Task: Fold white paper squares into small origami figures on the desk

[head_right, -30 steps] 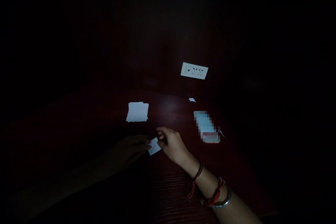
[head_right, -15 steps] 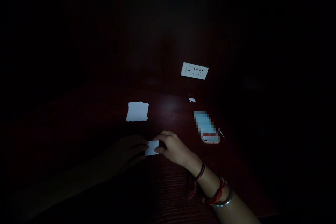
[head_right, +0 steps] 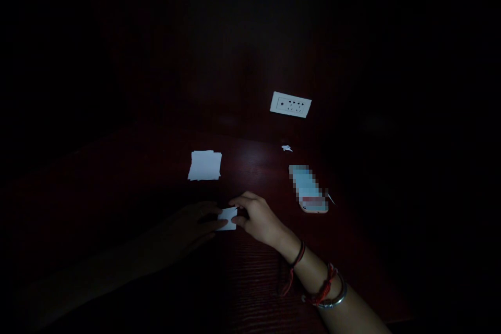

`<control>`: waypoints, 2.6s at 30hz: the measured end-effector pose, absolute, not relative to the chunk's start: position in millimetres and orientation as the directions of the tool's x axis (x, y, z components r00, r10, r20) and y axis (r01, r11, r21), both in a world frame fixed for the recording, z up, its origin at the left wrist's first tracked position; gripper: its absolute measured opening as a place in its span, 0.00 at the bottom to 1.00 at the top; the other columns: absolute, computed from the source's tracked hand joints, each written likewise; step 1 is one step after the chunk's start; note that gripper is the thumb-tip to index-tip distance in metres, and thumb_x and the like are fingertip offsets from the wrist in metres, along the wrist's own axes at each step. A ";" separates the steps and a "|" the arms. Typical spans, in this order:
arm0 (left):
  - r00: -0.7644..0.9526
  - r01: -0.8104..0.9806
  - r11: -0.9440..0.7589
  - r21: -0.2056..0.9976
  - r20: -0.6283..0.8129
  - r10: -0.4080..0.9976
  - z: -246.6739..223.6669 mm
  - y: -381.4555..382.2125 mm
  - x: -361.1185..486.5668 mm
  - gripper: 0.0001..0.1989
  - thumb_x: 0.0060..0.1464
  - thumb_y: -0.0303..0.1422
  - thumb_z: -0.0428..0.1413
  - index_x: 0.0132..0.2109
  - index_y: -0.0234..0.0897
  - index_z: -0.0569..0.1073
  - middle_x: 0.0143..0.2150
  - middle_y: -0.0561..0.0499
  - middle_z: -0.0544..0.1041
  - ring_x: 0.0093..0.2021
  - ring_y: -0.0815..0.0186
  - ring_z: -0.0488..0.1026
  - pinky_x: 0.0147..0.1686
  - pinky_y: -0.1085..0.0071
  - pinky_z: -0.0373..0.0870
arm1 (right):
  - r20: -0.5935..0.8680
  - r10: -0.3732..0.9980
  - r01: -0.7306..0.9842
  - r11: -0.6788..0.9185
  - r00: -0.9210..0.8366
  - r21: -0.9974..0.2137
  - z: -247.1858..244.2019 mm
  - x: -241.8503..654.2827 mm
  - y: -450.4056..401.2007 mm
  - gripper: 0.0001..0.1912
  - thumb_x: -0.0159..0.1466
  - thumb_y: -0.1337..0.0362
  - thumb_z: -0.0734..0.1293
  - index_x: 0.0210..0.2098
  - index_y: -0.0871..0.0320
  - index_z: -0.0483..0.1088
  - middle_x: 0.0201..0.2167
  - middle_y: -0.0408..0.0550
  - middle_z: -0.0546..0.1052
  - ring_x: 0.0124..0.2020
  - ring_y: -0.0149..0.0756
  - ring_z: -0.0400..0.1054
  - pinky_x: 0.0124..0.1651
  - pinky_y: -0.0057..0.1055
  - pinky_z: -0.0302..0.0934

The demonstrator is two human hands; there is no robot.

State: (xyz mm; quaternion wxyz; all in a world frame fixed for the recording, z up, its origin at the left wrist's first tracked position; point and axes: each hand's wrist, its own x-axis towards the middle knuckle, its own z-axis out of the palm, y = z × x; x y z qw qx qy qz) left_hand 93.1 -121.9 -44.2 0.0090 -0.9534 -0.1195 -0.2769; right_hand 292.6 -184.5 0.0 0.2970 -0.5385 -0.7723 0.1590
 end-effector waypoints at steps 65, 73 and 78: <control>0.926 0.182 -0.978 0.103 0.318 0.206 -33.0 -124.5 94.4 0.25 0.49 0.22 0.47 0.55 0.43 0.58 0.55 0.52 0.61 0.57 0.60 0.52 0.52 0.59 0.52 | 0.306 0.932 0.745 0.344 -0.195 -0.571 -8.1 291.4 -178.0 0.07 0.55 0.75 0.59 0.30 0.60 0.66 0.26 0.43 0.69 0.27 0.27 0.62 0.30 0.22 0.55; 0.934 0.204 -0.975 0.094 0.281 0.222 -28.5 -128.2 94.7 0.27 0.48 0.20 0.45 0.56 0.43 0.57 0.56 0.52 0.60 0.57 0.61 0.52 0.51 0.61 0.51 | 0.298 0.937 0.746 0.330 -0.184 -0.578 -10.5 291.5 -176.8 0.06 0.55 0.75 0.59 0.30 0.61 0.66 0.24 0.42 0.68 0.25 0.26 0.61 0.28 0.21 0.53; 0.926 0.200 -0.973 0.113 0.303 0.225 -30.4 -128.6 95.2 0.26 0.49 0.21 0.45 0.55 0.41 0.58 0.56 0.51 0.61 0.57 0.62 0.53 0.52 0.62 0.51 | 0.288 0.945 0.755 0.301 -0.154 -0.583 -9.5 290.4 -176.2 0.06 0.54 0.74 0.60 0.29 0.61 0.66 0.24 0.42 0.68 0.25 0.26 0.61 0.28 0.21 0.53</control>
